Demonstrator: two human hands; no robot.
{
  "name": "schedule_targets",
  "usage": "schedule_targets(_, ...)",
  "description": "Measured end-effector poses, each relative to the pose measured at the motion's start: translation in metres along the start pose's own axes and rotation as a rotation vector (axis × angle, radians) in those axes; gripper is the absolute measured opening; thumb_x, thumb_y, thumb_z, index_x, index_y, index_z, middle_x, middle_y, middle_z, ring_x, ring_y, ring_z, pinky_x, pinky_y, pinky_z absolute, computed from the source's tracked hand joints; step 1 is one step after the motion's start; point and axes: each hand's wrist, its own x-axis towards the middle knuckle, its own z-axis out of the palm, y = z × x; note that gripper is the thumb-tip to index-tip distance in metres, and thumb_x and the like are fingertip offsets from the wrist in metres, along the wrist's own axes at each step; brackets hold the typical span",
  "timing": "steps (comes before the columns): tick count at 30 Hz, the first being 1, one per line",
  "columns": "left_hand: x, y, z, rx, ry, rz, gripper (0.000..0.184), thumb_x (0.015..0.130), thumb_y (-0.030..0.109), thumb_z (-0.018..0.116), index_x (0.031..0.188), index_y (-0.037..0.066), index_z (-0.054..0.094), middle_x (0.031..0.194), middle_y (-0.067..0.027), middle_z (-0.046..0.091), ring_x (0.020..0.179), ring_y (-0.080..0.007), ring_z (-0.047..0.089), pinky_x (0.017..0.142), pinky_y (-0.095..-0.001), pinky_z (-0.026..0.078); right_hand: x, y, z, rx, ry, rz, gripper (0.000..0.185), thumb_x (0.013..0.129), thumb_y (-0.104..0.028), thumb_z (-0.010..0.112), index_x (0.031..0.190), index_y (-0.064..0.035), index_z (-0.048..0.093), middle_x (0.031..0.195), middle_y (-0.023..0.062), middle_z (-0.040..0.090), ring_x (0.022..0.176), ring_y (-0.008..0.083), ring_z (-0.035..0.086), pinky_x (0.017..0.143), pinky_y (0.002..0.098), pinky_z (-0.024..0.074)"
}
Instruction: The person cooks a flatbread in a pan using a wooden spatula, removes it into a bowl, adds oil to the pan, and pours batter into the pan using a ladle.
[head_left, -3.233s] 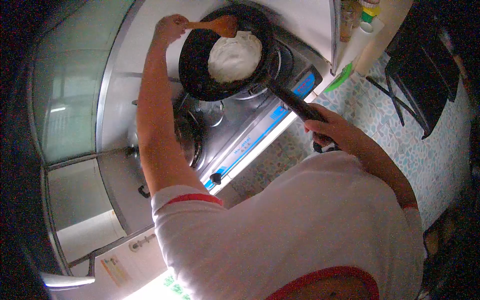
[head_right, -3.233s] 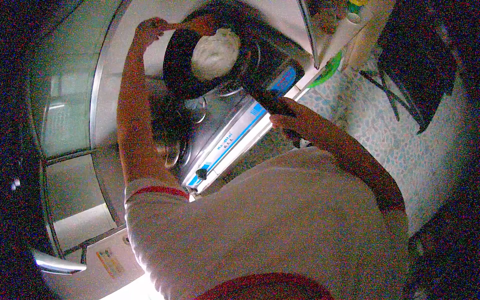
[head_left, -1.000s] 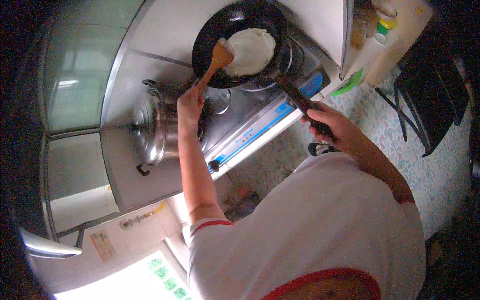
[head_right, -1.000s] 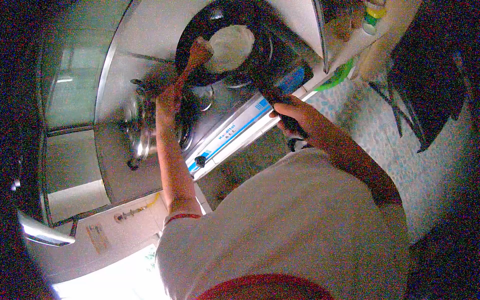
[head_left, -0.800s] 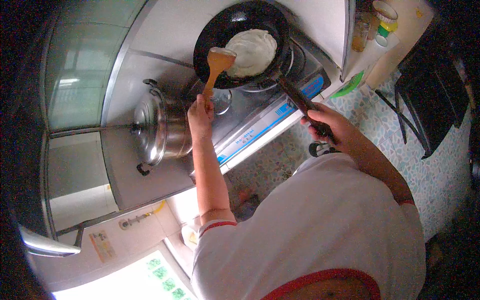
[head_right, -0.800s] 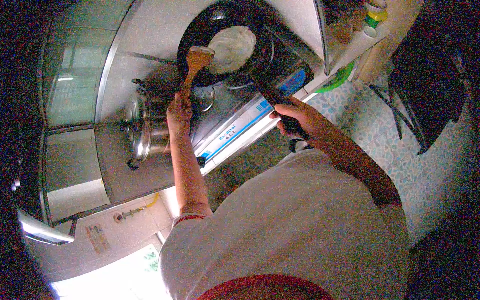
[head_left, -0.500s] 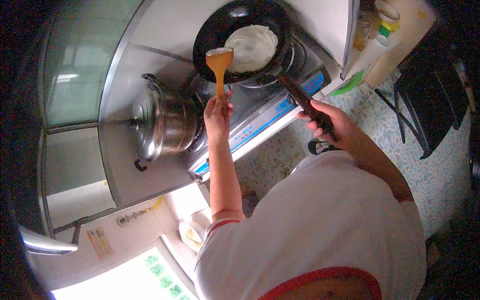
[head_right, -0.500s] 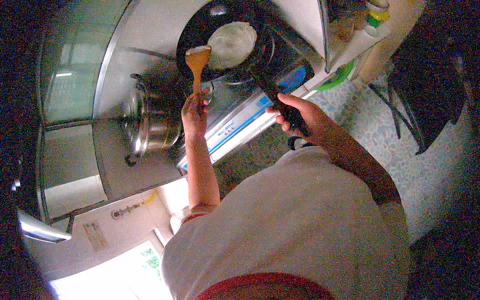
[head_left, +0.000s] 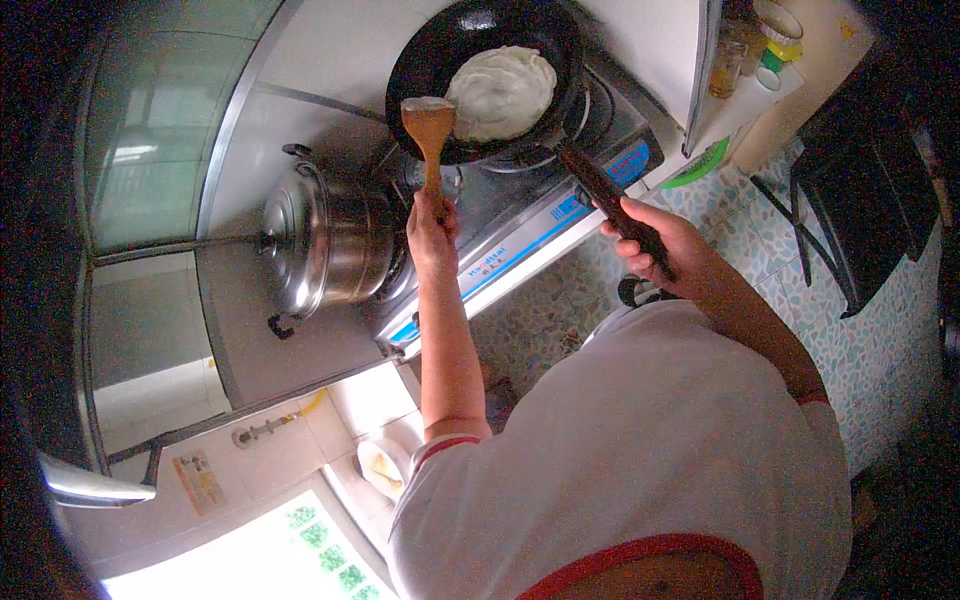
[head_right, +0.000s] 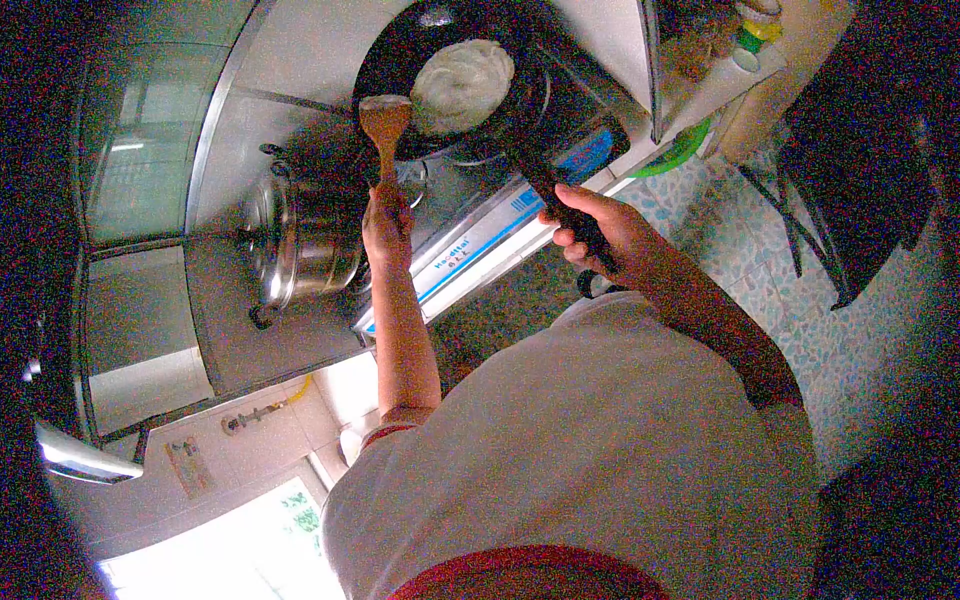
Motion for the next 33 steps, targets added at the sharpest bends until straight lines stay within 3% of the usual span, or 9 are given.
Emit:
schedule_targets(9,-0.001,-0.001,0.002,-0.024,0.066,-0.004,0.026,0.086,0.031,0.044,0.083,0.006,0.048,0.059,0.0001,0.044,0.045,-0.0053,0.035,0.038,-0.0174,0.025,0.006,0.002,-0.012,0.068,-0.057,-0.013,0.027,0.087,-0.028,0.041,0.098,-0.0036,0.045,0.083,0.0036,0.052,0.054,0.0059,0.044,0.039,0.0161,0.035)
schedule_targets(15,0.003,-0.006,-0.006,0.0,-0.003,0.033,0.024,0.085,0.03,0.045,0.082,0.007,0.048,0.059,0.0003,0.043,0.045,-0.005,0.034,0.037,-0.0174,0.024,0.005,0.0,-0.015,-0.053,-0.106,-0.003,0.031,0.086,-0.03,0.043,0.096,-0.0015,0.046,0.078,0.0054,0.053,0.056,0.0081,0.048,0.043,0.0184,0.0395)
schedule_targets(18,0.001,-0.005,-0.004,0.014,0.003,0.038,0.023,0.085,0.029,0.045,0.082,0.007,0.049,0.058,0.0007,0.043,0.044,-0.005,0.034,0.037,-0.0174,0.024,0.006,0.003,0.003,-0.002,0.177,-0.096,0.033,0.086,-0.032,0.042,0.096,-0.0003,0.047,0.075,0.007,0.056,0.057,0.0106,0.053,0.047,0.0198,0.0439)
schedule_targets(21,-0.001,-0.004,-0.002,0.037,0.033,0.047,0.023,0.086,0.028,0.045,0.086,0.006,0.051,0.058,0.0012,0.043,0.043,-0.0045,0.034,0.037,-0.0174,0.024,0.005,0.001,0.01,0.067,0.135,-0.064,0.034,0.086,-0.031,0.041,0.097,0.0001,0.048,0.079,0.0089,0.057,0.061,0.0123,0.056,0.05,0.0193,0.0461)
schedule_targets(24,-0.002,-0.002,-0.001,0.176,0.062,0.097,0.026,0.086,0.026,0.045,0.097,0.004,0.053,0.06,0.0011,0.045,0.045,-0.0032,0.035,0.039,-0.0167,0.025,0.007,-0.002,-0.009,0.072,-0.195,0.01,0.035,0.086,-0.032,0.041,0.099,0.0004,0.047,0.072,0.0062,0.055,0.054,0.0093,0.051,0.045,0.017,0.0423)
schedule_targets(30,0.005,-0.003,-0.007,0.556,0.057,0.36,0.03,0.084,0.019,0.048,0.107,0.0,0.052,0.073,-0.0009,0.054,0.056,-0.0027,0.041,0.05,-0.0148,0.032,0.01,0.004,-0.008,-0.003,0.021,-0.033,0.035,0.086,-0.035,0.041,0.096,-0.0021,0.049,0.058,-0.0008,0.044,0.042,0.0043,0.036,0.038,0.0147,0.0323)
schedule_targets(33,0.017,0.006,-0.017,0.763,0.023,0.499,0.03,0.083,0.016,0.05,0.106,-0.002,0.052,0.079,-0.003,0.056,0.063,-0.0059,0.045,0.056,-0.0174,0.037,0.004,0.0,-0.001,0.043,0.018,0.024,0.033,0.086,-0.035,0.041,0.094,-0.0034,0.05,0.059,-0.0008,0.045,0.043,0.0038,0.037,0.038,0.0143,0.0316)
